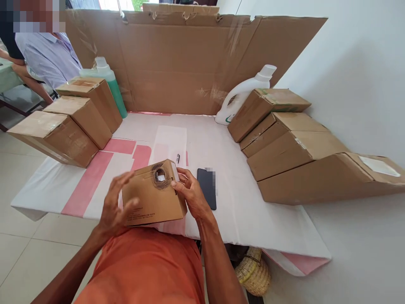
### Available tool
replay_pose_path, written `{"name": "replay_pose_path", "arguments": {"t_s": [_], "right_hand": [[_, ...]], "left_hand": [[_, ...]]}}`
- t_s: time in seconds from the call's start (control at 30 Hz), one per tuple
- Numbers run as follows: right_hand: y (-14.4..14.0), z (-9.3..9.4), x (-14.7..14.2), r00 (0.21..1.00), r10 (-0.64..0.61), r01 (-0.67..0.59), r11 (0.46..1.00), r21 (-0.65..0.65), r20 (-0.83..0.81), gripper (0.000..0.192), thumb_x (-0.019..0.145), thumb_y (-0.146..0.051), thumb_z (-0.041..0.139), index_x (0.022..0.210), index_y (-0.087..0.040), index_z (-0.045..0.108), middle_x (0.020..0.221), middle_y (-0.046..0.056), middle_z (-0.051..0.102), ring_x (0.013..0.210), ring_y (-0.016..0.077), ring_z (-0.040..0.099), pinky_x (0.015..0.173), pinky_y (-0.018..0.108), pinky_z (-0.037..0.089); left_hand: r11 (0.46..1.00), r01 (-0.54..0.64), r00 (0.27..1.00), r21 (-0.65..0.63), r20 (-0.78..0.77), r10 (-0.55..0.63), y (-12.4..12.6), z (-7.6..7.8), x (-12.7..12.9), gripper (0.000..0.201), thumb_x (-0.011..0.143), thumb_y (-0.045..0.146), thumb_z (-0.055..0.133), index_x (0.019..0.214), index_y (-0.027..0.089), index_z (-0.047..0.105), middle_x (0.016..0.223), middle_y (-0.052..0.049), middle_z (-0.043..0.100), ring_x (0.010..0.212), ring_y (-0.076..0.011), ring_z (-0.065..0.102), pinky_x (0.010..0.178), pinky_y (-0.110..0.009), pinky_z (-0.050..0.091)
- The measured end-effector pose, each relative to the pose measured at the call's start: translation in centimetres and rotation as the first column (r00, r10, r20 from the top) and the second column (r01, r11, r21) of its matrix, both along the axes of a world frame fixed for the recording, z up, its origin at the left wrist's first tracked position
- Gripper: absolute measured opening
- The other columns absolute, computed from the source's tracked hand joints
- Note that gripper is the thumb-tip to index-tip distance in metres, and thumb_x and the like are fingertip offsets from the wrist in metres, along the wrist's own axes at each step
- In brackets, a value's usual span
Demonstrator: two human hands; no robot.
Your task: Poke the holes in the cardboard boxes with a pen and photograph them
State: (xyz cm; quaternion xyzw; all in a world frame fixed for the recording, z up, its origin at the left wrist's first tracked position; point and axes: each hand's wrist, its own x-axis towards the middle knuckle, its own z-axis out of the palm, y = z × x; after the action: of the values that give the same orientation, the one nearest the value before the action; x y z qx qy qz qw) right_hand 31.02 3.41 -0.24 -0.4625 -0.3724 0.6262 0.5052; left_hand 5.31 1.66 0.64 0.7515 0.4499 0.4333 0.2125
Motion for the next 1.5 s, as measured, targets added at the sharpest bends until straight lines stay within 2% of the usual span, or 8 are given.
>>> {"name": "replay_pose_path", "arguments": {"t_s": [0.3, 0.43, 0.63, 0.87, 1.1, 1.2, 1.3, 1.5], "right_hand": [[4.4, 2.8, -0.4, 0.896, 0.324, -0.39, 0.901, 0.19, 0.302, 0.062, 0.083, -0.048, 0.079, 0.14, -0.023, 0.074, 0.138, 0.011, 0.078, 0.123, 0.0327, 0.074, 0.102, 0.046, 0.057], [6.1, 3.8, -2.2, 0.793, 0.418, -0.532, 0.83, 0.169, 0.443, 0.045, 0.087, -0.04, 0.069, 0.128, -0.023, 0.079, 0.132, 0.008, 0.08, 0.116, 0.0287, 0.073, 0.097, 0.041, 0.055], [5.0, 4.3, -6.9, 0.45, 0.257, -0.555, 0.831, 0.042, 0.855, 0.025, 0.099, -0.044, 0.067, 0.096, -0.019, 0.072, 0.101, 0.008, 0.076, 0.089, 0.0237, 0.063, 0.076, 0.033, 0.04], [5.1, 5.6, -7.8, 0.487, 0.201, -0.536, 0.837, 0.109, 0.85, 0.013, 0.093, -0.033, 0.068, 0.087, -0.021, 0.071, 0.09, 0.003, 0.073, 0.08, 0.0194, 0.059, 0.07, 0.031, 0.035], [5.4, 3.0, -2.8, 0.792, 0.165, -0.318, 0.934, 0.166, 0.587, 0.034, 0.095, -0.05, 0.074, 0.115, -0.022, 0.079, 0.127, 0.007, 0.081, 0.112, 0.0241, 0.074, 0.093, 0.034, 0.052], [4.8, 1.0, -0.3, 0.639, -0.046, -0.019, 0.997, 0.075, 0.768, 0.031, 0.1, -0.051, 0.068, 0.093, -0.022, 0.074, 0.099, 0.007, 0.081, 0.093, 0.0237, 0.072, 0.082, 0.034, 0.05], [4.7, -1.0, 0.5, 0.49, -0.048, 0.105, 0.995, -0.004, 0.871, 0.036, 0.093, -0.041, 0.076, 0.069, -0.024, 0.057, 0.074, 0.006, 0.07, 0.079, 0.0251, 0.065, 0.072, 0.034, 0.04], [6.4, -3.5, -1.6, 0.578, -0.077, 0.169, 0.985, -0.026, 0.812, 0.047, 0.087, -0.034, 0.077, 0.057, -0.028, 0.042, 0.056, 0.003, 0.057, 0.068, 0.0242, 0.061, 0.063, 0.033, 0.035]], "left_hand": [[0.876, -0.202, 0.951, -0.439, -0.302, 0.069, 5.0, 3.3, 0.0, 0.064, 0.099, 0.07, 0.059, 0.144, 0.025, 0.07, 0.143, -0.014, 0.076, 0.132, -0.0404, 0.069, 0.115, -0.055, 0.049], [0.769, -0.044, 0.971, -0.638, -0.208, -0.117, 5.5, 4.3, -1.7, 0.056, 0.1, 0.068, 0.057, 0.137, 0.029, 0.072, 0.136, -0.009, 0.079, 0.123, -0.0365, 0.073, 0.102, -0.045, 0.055], [0.757, -0.213, 0.966, -0.617, -0.247, 0.071, 3.8, 3.7, -2.8, 0.054, 0.097, 0.064, 0.049, 0.126, 0.022, 0.068, 0.125, -0.013, 0.079, 0.113, -0.0372, 0.073, 0.094, -0.047, 0.055], [0.796, -0.183, 0.979, -0.576, -0.183, 0.092, 3.6, 4.4, -2.8, 0.052, 0.095, 0.056, 0.051, 0.133, 0.022, 0.065, 0.131, -0.012, 0.076, 0.126, -0.0386, 0.069, 0.101, -0.05, 0.055], [0.75, -0.058, 0.998, -0.659, -0.032, 0.049, 3.3, 4.3, -1.7, 0.089, 0.09, 0.069, 0.071, 0.162, 0.023, 0.048, 0.151, -0.02, 0.068, 0.133, -0.0408, 0.07, 0.102, -0.051, 0.061], [0.712, -0.062, 0.996, -0.699, 0.003, 0.09, 2.4, 3.7, -2.3, 0.093, 0.089, 0.067, 0.074, 0.166, 0.025, 0.044, 0.151, -0.02, 0.068, 0.131, -0.0414, 0.072, 0.097, -0.051, 0.064], [0.687, -0.068, 0.996, -0.724, -0.008, 0.091, 1.6, 3.4, -3.5, 0.094, 0.086, 0.069, 0.077, 0.165, 0.027, 0.047, 0.148, -0.019, 0.071, 0.129, -0.0425, 0.073, 0.093, -0.05, 0.066], [0.6, -0.053, 0.97, -0.798, 0.101, 0.22, 0.3, 2.2, -5.0, 0.096, 0.083, 0.071, 0.081, 0.161, 0.026, 0.048, 0.155, -0.02, 0.066, 0.124, -0.0405, 0.076, 0.084, -0.045, 0.067]]}}
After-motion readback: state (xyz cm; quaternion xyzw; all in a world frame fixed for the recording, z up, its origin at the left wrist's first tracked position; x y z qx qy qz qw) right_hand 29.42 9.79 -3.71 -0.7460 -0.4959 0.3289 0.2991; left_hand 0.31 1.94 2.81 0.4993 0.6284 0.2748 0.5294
